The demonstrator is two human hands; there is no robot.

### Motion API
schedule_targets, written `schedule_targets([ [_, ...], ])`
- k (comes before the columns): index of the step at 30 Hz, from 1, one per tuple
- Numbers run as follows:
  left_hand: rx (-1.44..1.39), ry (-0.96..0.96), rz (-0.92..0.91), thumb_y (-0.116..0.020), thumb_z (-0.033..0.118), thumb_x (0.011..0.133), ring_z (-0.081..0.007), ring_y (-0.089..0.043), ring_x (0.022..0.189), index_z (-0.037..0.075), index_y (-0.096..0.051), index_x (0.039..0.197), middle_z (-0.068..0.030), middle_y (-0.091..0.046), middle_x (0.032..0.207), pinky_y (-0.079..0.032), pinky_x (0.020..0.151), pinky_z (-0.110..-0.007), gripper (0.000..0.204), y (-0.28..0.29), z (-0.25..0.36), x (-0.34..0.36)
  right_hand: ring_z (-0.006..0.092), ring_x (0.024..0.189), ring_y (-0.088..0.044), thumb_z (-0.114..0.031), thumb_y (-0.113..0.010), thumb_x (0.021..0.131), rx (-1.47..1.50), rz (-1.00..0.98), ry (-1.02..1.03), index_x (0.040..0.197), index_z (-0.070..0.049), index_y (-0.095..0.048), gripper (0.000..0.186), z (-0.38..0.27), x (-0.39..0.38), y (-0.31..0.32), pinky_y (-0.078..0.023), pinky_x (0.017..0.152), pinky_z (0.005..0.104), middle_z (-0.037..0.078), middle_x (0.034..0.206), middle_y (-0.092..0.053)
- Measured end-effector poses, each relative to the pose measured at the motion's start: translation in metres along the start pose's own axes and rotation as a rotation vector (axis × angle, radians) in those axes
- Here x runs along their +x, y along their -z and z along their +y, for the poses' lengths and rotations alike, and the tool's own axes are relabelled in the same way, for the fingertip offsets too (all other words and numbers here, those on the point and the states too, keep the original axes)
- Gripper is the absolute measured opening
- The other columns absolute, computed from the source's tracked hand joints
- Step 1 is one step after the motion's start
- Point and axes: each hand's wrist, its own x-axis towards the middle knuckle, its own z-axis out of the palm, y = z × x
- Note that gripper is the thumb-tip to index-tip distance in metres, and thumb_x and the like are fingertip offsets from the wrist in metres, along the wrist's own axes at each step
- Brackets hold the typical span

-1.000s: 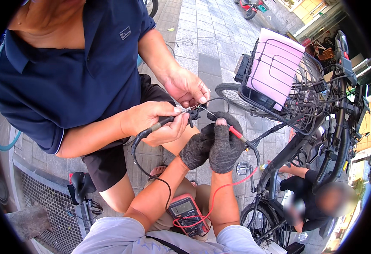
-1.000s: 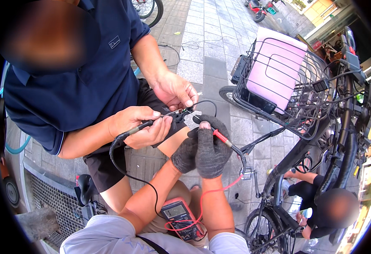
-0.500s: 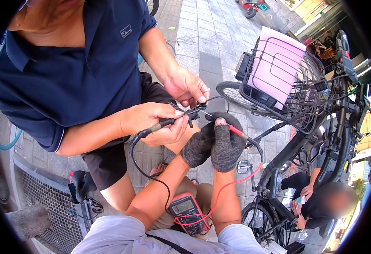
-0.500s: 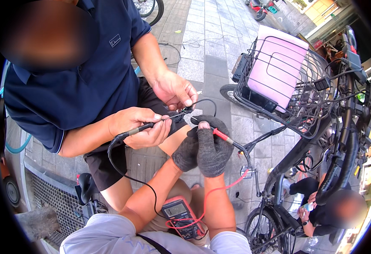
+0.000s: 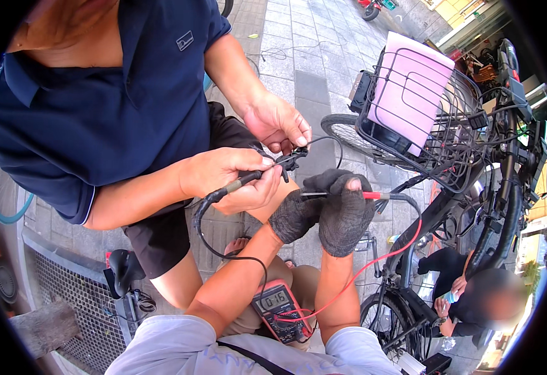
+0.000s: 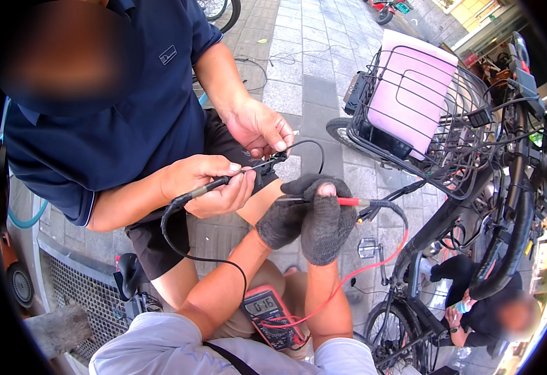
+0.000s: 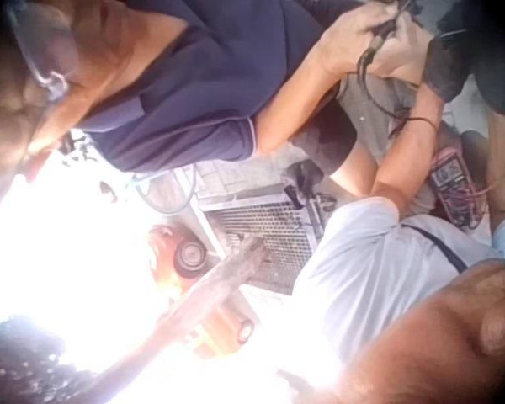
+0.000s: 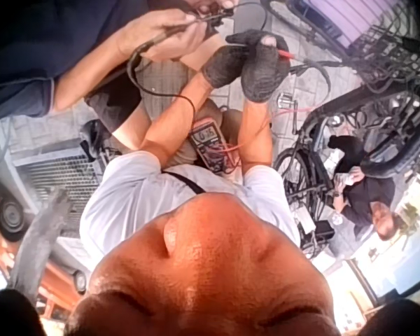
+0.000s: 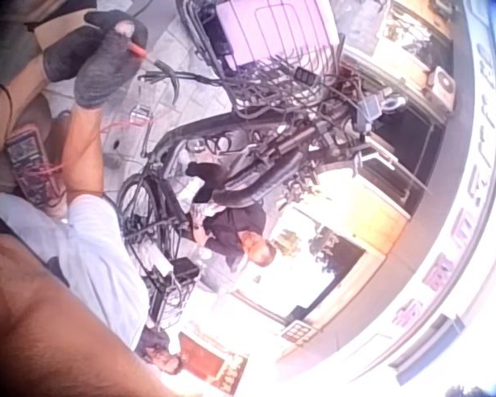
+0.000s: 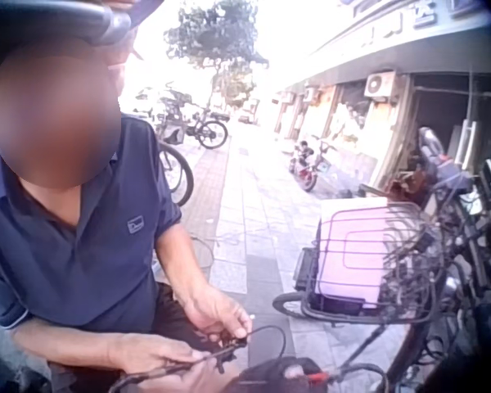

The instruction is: The person sits on the sidewalk and uses a multimeter to test the electrical continuity and voltage of wires on an electric bicycle. They manipulate the multimeter probes and the bicycle's wiring harness while a second person observes and assists by holding wires.

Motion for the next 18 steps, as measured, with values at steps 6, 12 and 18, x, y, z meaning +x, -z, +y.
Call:
schedule_targets([
  [6,0.677,-0.438,0.036,-0.059,0.007,0.090,-0.0329,-0.064,0.105,0.001,-0.056,0.131,-0.0166,-0.066,0.116,-0.051,0.089,-0.040,0.041,0.006,0.006,0.004,0.0229,0.064,-0.057,-0.034,-0.065,0.097,-0.129,-0.085,-0.001,0.096,0.004,-0.061,0.038,-0.004,-0.005,-0.001,-0.052,0.064,0.0392,0.009,0.071,-0.056],
  [12,-0.017,-0.097,-0.020,-0.066,0.014,0.094,-0.0164,-0.063,0.098,0.001,-0.056,0.128,-0.0048,-0.066,0.111,-0.052,0.083,-0.030,0.038,0.007,0.000,-0.005,0.0125,0.053,-0.043,-0.028,-0.065,0.097,0.052,-0.054,-0.165,0.107,0.005,-0.062,0.034,-0.011,-0.007,0.005,-0.040,0.052,0.0303,0.001,0.066,-0.047],
  [18,-0.408,0.057,-0.095,-0.066,0.017,0.096,-0.0032,-0.059,0.091,0.001,-0.055,0.128,0.0014,-0.062,0.109,-0.050,0.078,-0.019,0.037,0.008,-0.009,-0.006,0.0079,0.055,-0.042,-0.023,-0.065,0.099,0.050,-0.005,-0.222,0.109,0.006,-0.064,0.031,-0.018,-0.011,0.005,-0.035,0.051,0.0245,0.000,0.069,-0.051],
])
